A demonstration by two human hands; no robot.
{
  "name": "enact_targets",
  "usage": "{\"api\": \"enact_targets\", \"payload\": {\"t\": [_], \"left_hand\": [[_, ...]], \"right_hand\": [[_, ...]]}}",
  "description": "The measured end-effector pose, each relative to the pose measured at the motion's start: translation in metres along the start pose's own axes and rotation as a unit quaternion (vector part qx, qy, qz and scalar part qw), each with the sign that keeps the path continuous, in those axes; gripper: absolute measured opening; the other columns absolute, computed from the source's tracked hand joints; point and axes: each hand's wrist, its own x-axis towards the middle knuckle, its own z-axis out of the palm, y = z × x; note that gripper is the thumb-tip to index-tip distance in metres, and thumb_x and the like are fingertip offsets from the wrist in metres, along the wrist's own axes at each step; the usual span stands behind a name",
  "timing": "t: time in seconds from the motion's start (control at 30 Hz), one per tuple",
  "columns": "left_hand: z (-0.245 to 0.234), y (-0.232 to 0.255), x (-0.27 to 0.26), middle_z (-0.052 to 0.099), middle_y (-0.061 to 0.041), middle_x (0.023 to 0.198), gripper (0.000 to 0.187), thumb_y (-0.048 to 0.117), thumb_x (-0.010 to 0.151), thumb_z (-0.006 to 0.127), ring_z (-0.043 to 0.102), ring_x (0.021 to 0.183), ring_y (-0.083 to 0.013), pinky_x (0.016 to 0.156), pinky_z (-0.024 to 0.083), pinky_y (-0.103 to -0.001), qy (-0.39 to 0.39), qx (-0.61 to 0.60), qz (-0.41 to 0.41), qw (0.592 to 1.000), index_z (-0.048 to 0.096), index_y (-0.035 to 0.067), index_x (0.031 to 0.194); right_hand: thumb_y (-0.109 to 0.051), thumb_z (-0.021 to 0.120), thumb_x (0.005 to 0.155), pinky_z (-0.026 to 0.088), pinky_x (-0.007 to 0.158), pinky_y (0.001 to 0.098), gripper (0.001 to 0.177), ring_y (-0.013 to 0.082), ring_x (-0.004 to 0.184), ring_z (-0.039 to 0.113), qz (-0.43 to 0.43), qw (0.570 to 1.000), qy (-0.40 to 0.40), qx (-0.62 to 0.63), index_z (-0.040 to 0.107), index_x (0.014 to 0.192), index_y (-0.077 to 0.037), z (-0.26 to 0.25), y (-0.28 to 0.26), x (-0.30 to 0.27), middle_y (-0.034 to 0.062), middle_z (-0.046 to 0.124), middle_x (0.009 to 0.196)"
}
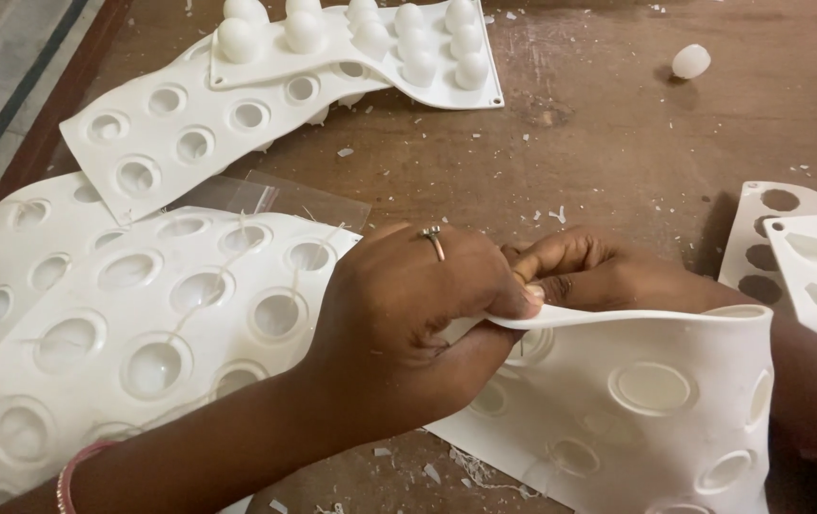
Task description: Threading wicks through silicone molds using a needle in a workshop environment.
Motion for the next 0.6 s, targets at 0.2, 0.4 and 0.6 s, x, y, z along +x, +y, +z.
{"api": "enact_targets", "payload": {"t": [0.2,0.4,0.6], "left_hand": [[0.004,-0.002,0.007,0.073,-0.005,0.090,0.015,-0.002,0.087,0.080,0.075,0.088,-0.0084,0.078,0.068,-0.025,-0.036,-0.192,-0.131,0.972,0.068,0.004,0.093],[0.016,-0.017,-0.002,0.072,-0.004,0.082,0.015,0.001,0.088,0.083,0.068,0.083,-0.0035,0.070,0.062,-0.022,-0.037,-0.234,-0.232,0.943,0.069,0.003,0.089],[0.012,-0.033,0.008,0.078,0.000,0.084,0.013,0.008,0.084,0.085,0.072,0.076,-0.0025,0.067,0.060,-0.022,-0.044,-0.167,-0.193,0.966,0.073,0.006,0.090]], "right_hand": [[-0.005,0.063,0.094,0.060,0.067,0.0295,0.023,0.0169,0.075,0.074,0.000,1.000,-0.005,0.006,0.075,0.112,0.004,-0.009,0.016,0.000,0.0139,0.080,0.093],[-0.006,0.061,0.100,0.057,0.084,0.0313,0.030,0.0183,0.099,0.071,-0.013,0.999,-0.038,0.019,0.068,0.128,0.001,-0.010,0.011,-0.001,0.0135,0.075,0.114],[-0.011,0.054,0.095,0.056,0.100,0.0348,0.035,0.0205,0.118,0.068,-0.035,0.955,0.198,-0.217,0.064,0.129,-0.011,-0.006,-0.044,-0.002,0.0083,0.070,0.128]]}}
